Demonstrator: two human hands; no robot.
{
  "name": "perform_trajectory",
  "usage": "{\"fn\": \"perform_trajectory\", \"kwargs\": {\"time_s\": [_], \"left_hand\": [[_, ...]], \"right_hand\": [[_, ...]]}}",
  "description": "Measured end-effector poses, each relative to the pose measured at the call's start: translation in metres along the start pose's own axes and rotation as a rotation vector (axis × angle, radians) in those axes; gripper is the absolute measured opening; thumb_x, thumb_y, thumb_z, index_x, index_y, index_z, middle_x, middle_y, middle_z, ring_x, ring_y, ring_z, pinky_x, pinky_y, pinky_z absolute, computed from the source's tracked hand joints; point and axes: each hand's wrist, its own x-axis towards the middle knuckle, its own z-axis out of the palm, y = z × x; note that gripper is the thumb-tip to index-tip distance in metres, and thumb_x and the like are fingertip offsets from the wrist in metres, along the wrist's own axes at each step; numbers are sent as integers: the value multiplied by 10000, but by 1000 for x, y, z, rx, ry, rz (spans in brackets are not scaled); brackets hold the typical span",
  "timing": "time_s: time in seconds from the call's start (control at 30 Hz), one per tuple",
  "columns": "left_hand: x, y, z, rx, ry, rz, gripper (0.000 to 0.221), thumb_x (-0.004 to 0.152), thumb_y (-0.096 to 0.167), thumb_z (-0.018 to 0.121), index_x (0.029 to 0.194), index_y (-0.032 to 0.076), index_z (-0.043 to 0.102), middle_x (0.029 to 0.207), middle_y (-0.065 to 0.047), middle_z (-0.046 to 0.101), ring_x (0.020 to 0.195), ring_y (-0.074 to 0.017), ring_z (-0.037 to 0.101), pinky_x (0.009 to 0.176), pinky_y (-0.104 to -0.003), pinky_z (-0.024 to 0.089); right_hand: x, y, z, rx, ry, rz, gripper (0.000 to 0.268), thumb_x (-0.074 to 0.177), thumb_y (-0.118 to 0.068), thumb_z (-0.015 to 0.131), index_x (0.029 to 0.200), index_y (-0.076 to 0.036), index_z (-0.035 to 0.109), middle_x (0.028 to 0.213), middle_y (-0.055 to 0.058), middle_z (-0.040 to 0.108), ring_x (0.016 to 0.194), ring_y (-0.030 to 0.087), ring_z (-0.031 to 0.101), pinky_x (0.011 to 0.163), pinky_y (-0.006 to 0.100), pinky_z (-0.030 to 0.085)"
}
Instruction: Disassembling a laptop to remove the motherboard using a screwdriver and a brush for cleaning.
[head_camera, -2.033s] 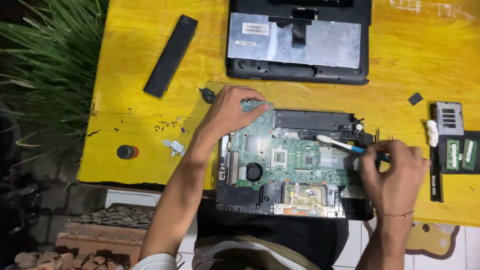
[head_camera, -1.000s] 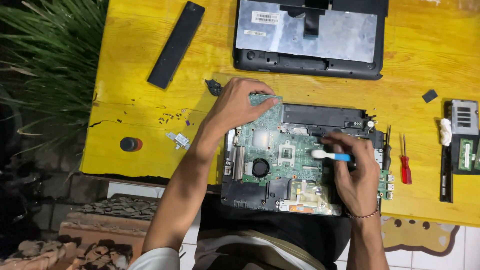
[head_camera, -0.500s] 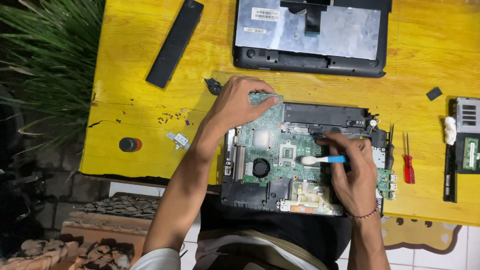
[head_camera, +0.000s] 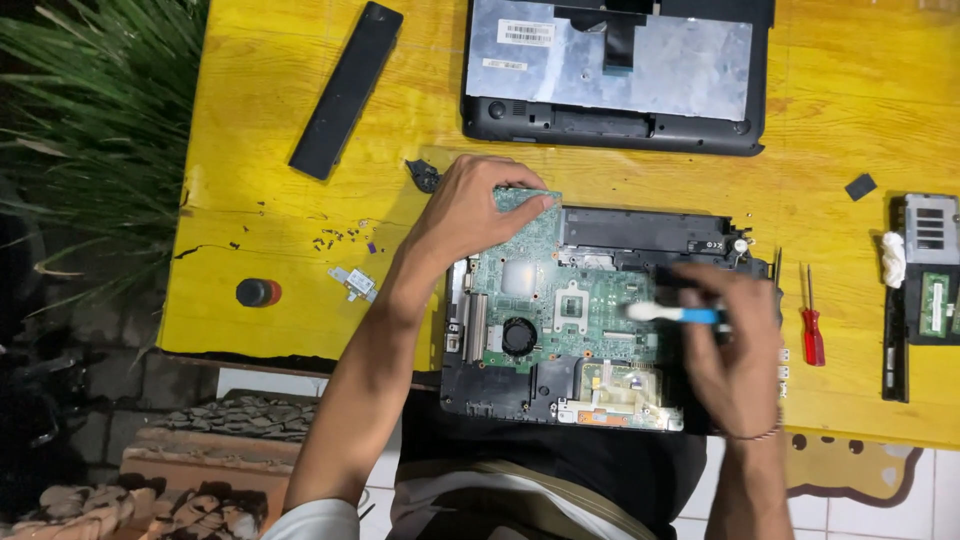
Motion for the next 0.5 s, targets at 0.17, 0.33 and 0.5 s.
{"fn": "perform_trajectory", "kwargs": {"time_s": [0.17,0.33,0.5], "left_hand": [[1,-1,4,130,43,-36,264,919,310,742,1037,82,800,1027,-70,810,966,-204,782,926,-377,577],[1,0,2,109,48,-69,258,907,331,745,1043,118,794,1003,-43,814,929,-172,774,843,-350,598],[0,-1,3,115,53,-56,260,905,350,743,1027,125,791,964,-32,815,908,-164,768,786,-349,587]], "right_hand": [[-13,44,-30,-314,-131,107,425,964,-412,684,1290,-140,673,1174,101,657,1061,262,497,947,431,353],[-21,53,-39,-458,-102,40,199,1073,-284,673,1135,-109,744,1059,118,702,931,264,542,874,414,362],[-8,37,-18,-405,-64,-47,163,1043,-207,726,1081,-50,746,1009,133,747,886,233,616,868,401,406]]}}
